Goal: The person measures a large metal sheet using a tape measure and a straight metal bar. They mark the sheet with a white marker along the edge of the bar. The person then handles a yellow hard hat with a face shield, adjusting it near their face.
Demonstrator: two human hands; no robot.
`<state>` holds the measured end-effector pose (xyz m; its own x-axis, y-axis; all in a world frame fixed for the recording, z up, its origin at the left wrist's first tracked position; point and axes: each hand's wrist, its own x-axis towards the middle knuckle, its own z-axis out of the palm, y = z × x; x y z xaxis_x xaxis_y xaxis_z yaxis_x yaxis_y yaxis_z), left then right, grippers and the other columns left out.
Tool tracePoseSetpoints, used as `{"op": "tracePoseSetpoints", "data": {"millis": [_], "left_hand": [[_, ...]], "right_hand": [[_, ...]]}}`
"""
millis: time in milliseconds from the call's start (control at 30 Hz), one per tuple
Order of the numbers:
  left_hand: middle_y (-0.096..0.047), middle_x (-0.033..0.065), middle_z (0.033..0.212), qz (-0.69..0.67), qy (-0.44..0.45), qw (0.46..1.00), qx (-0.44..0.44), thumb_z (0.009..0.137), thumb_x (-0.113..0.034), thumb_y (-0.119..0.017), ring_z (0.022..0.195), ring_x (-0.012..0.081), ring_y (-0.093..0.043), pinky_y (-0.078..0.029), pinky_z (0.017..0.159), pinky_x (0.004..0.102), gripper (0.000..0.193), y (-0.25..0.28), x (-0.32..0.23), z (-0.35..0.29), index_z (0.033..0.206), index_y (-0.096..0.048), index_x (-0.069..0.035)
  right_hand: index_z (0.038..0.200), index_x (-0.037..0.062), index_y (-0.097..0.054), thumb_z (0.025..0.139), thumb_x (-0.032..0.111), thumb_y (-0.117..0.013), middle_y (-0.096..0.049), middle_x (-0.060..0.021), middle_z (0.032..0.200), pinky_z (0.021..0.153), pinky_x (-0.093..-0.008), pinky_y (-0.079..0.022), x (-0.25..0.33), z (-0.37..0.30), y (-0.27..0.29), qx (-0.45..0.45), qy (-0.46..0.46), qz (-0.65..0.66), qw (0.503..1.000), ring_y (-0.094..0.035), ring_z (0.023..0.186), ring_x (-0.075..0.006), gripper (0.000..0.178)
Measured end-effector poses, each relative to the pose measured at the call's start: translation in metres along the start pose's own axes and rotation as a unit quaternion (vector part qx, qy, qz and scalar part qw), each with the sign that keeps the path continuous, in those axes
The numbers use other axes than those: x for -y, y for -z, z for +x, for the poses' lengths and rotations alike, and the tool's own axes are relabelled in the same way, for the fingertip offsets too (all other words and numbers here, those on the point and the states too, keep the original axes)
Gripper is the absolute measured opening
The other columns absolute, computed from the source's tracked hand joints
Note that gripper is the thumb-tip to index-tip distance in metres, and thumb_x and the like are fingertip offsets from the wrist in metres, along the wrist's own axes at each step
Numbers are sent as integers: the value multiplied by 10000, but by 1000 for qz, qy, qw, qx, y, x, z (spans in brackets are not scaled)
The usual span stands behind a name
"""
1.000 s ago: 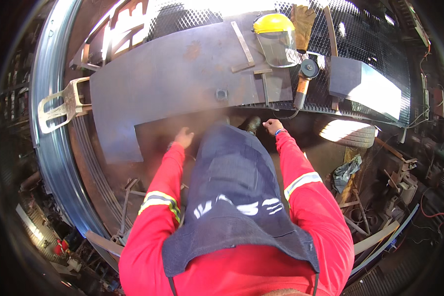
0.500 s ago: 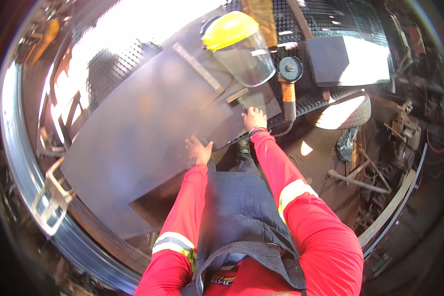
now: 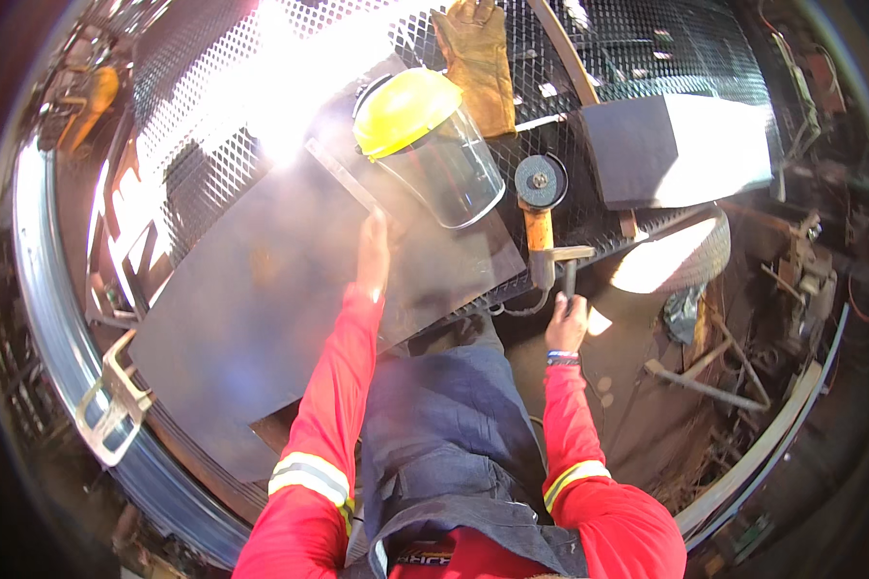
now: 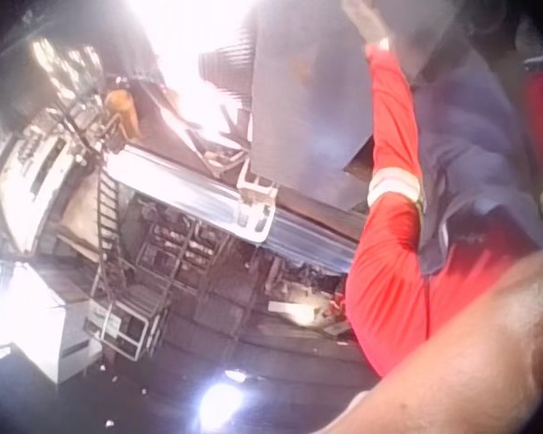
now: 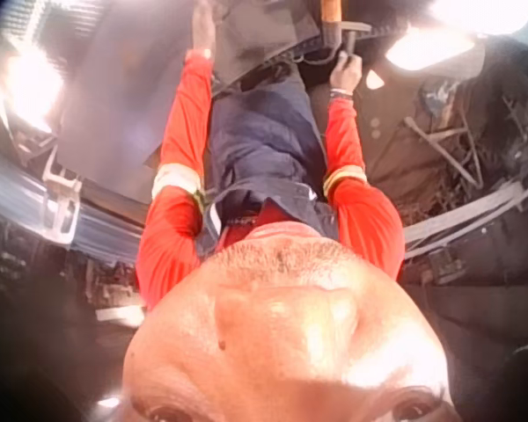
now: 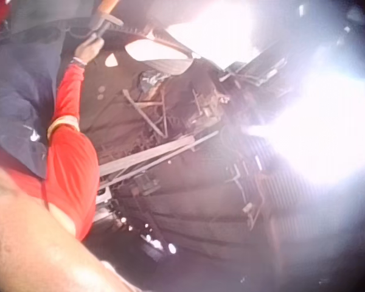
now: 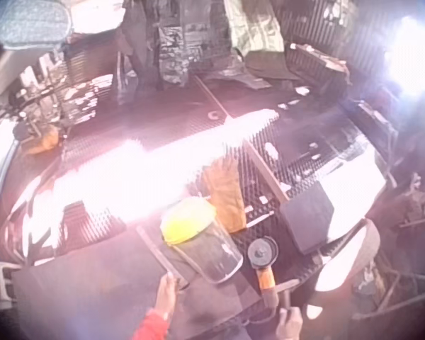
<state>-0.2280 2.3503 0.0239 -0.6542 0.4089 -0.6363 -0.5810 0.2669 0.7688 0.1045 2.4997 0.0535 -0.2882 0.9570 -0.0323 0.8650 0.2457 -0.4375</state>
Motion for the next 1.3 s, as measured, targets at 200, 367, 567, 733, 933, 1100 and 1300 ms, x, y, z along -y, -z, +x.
{"op": "tracePoseSetpoints", "data": {"millis": [200, 367, 567, 733, 933, 1100, 1300], "left_hand": [[-282, 236, 1517, -225, 136, 964, -45, 815, -838, -326, 1415, 359, -247, -278, 1063, 527, 1119, -64, -18, 81, 1492, -181, 41], [-558, 149, 1149, -286, 92, 948, -104, 803, -824, -409, 1080, 323, -531, -365, 941, 512, 933, -84, -8, 98, 1207, -488, 14], [-369, 4, 662, -369, -17, 923, -106, 872, -776, -361, 596, 169, -343, -318, 644, 365, 639, -143, -73, 122, 743, -374, -151], [-374, 5, 656, -401, -66, 913, -35, 903, -760, -229, 588, 182, -379, -388, 610, 356, 662, -197, -135, 205, 762, -401, -137], [-596, 296, 1144, 390, -290, 854, -185, 1012, -375, -311, 1081, 478, -540, -417, 915, 542, 517, -219, -102, 255, 1205, -508, 62], [-352, 183, 1485, 600, -352, 718, 17, 904, -291, -518, 1407, 346, -276, -236, 1117, 543, 566, -234, -33, 174, 1408, -410, -57], [-356, 153, 1503, 628, -356, 690, -53, 973, -287, -440, 1431, 329, -252, -169, 1151, 543, 534, -226, -22, 209, 1448, -355, -59]], "right_hand": [[975, 11, -552, 952, 329, -556, -589, -194, 941, 744, -464, -475, -78, 141, -56, -2, 97, -85, 992, -582, 867, -389, 319], [1019, 70, -577, 888, 304, -641, -558, -127, 1023, 794, -484, -435, -43, 167, -63, -53, 92, -137, 985, -524, 993, -336, 275], [1230, -23, -488, 762, 436, -765, -497, -223, 1167, 935, -501, -402, -3, 121, -52, 69, 112, 132, 982, -481, 1110, -402, 711], [1340, 7, -386, 650, 336, -843, -507, -211, 1164, 910, -491, -434, 10, 95, -70, 143, 47, 1, 989, -497, 1103, -385, 891], [1239, 15, -444, 656, 175, -786, -526, -184, 1108, 864, -473, -461, 6, 102, -68, 160, 29, -7, 987, -519, 1057, -370, 695], [1223, 12, -469, 653, 162, -767, -540, -167, 1092, 854, -461, -455, -24, 103, -58, 105, 42, -36, 993, -526, 1049, -355, 661], [1128, 7, -532, 749, 302, -770, -576, -146, 1007, 774, -457, -472, -20, 129, -25, 223, 120, -113, 961, -575, 948, -336, 535]]}}
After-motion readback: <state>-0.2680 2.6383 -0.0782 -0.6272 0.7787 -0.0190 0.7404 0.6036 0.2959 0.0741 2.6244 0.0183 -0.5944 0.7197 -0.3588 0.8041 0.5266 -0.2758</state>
